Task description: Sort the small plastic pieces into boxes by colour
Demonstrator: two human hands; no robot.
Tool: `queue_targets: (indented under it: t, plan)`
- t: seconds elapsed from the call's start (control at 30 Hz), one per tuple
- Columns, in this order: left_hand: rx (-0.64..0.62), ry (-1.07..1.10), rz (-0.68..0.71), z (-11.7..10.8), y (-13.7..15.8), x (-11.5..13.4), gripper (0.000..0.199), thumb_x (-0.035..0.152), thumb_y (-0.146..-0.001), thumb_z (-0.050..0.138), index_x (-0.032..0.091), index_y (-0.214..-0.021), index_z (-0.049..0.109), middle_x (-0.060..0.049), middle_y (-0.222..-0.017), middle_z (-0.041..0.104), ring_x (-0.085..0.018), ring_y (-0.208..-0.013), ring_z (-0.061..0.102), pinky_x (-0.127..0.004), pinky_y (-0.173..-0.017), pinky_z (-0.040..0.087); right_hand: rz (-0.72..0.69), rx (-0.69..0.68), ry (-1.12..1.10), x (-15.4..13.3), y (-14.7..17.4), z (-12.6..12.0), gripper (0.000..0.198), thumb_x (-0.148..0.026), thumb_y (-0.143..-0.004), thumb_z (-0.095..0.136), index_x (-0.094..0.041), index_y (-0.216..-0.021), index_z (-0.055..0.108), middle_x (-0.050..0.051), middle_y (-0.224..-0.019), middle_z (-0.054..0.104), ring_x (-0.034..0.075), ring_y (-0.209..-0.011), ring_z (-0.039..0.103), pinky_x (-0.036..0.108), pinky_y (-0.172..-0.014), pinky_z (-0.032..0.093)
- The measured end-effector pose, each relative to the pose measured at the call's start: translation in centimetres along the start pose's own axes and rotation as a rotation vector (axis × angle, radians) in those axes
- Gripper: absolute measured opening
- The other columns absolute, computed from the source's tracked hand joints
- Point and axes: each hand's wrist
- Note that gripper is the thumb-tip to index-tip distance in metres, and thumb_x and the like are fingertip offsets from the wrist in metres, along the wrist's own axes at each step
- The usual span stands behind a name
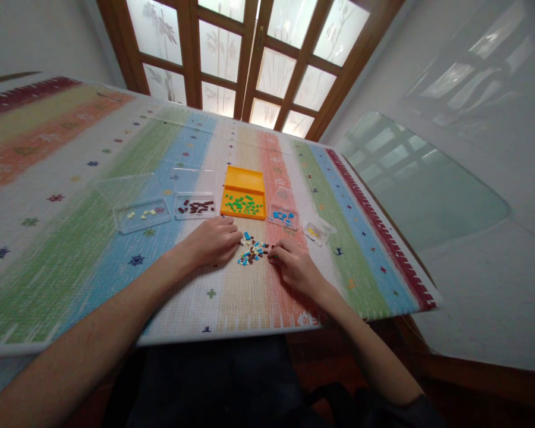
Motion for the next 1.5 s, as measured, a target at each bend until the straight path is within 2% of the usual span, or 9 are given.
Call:
queue_targets:
  t: [0.27, 0.4, 0.77, 0.97, 1.17, 1.37, 1.5]
  plan:
    - [0.007, -0.013, 0.013, 0.2, 0.1, -0.2, 0.024, 0.017, -0.096, 0.049, 0.017, -0.078, 0.065, -0.006, -0.071, 0.065, -0.022, -0.077, 0.059, -0.034, -0.073, 0.048, 0.111, -0.13, 0.09, -0.3, -0.6, 0.0, 0.02, 0.0, -0.089, 0.053, -0.02, -0.09, 0.057, 0.01, -0.095, 0.062, 0.023, -0.086, 0.058, 0.033, -0.075, 0.046]
    - [0.009, -0.009, 0.005, 0.2, 0.1, -0.2, 0.027, 0.017, -0.096, 0.048, 0.018, -0.075, 0.064, -0.006, -0.07, 0.064, -0.021, -0.075, 0.058, -0.034, -0.073, 0.048, 0.121, -0.158, 0.133, -0.5, -0.8, 0.1, 0.022, 0.001, -0.086, 0.053, -0.02, -0.092, 0.056, 0.01, -0.095, 0.062, 0.023, -0.086, 0.057, 0.033, -0.074, 0.045]
    - [0.021, 0.005, 0.012, 0.1, 0.0, -0.1, 0.023, 0.015, -0.094, 0.051, 0.017, -0.075, 0.064, -0.007, -0.071, 0.064, -0.021, -0.074, 0.057, -0.034, -0.071, 0.046, 0.162, -0.141, 0.263, -1.9, -0.3, 0.6, 0.029, 0.008, -0.086, 0.046, -0.019, -0.092, 0.056, 0.01, -0.094, 0.06, 0.022, -0.081, 0.055, 0.031, -0.072, 0.041]
    - [0.011, 0.04, -0.005, 0.0, 0.0, 0.0, 0.029, 0.016, -0.096, 0.046, 0.018, -0.075, 0.065, -0.007, -0.071, 0.064, -0.023, -0.074, 0.056, -0.036, -0.072, 0.046, 0.143, -0.145, 0.245, -1.7, -0.2, 0.6, 0.027, 0.007, -0.087, 0.049, -0.019, -0.092, 0.055, 0.01, -0.094, 0.06, 0.022, -0.082, 0.055, 0.031, -0.072, 0.04]
    - [0.011, -0.008, -0.008, 0.0, 0.0, 0.0, 0.025, 0.015, -0.094, 0.051, 0.018, -0.073, 0.064, -0.007, -0.07, 0.064, -0.021, -0.074, 0.058, -0.034, -0.071, 0.047, 0.088, -0.136, 0.147, -1.1, -0.5, 0.0, 0.027, 0.005, -0.086, 0.048, -0.021, -0.092, 0.052, 0.008, -0.093, 0.06, 0.021, -0.082, 0.056, 0.03, -0.071, 0.042]
    - [0.018, -0.029, -0.005, -0.2, -0.2, 0.2, 0.025, 0.015, -0.095, 0.052, 0.018, -0.074, 0.064, -0.006, -0.07, 0.065, -0.021, -0.074, 0.06, -0.034, -0.07, 0.048, 0.005, -0.062, 0.053, -0.3, -4.4, -2.1, 0.027, 0.002, -0.08, 0.05, -0.023, -0.091, 0.052, 0.007, -0.094, 0.062, 0.022, -0.086, 0.056, 0.032, -0.074, 0.042]
    - [0.013, -0.029, -0.006, -0.2, -0.2, 0.2, 0.025, 0.016, -0.095, 0.051, 0.017, -0.075, 0.066, -0.007, -0.072, 0.066, -0.021, -0.074, 0.06, -0.034, -0.072, 0.049, -0.014, 0.001, 0.043, 0.2, -9.2, -2.3, 0.019, -0.003, -0.087, 0.052, -0.022, -0.09, 0.052, 0.006, -0.092, 0.062, 0.021, -0.082, 0.055, 0.031, -0.072, 0.04]
Point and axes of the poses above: each hand's wrist, its own y-axis away from the middle knuckle, its own z-axis out of the palm, x = y × z
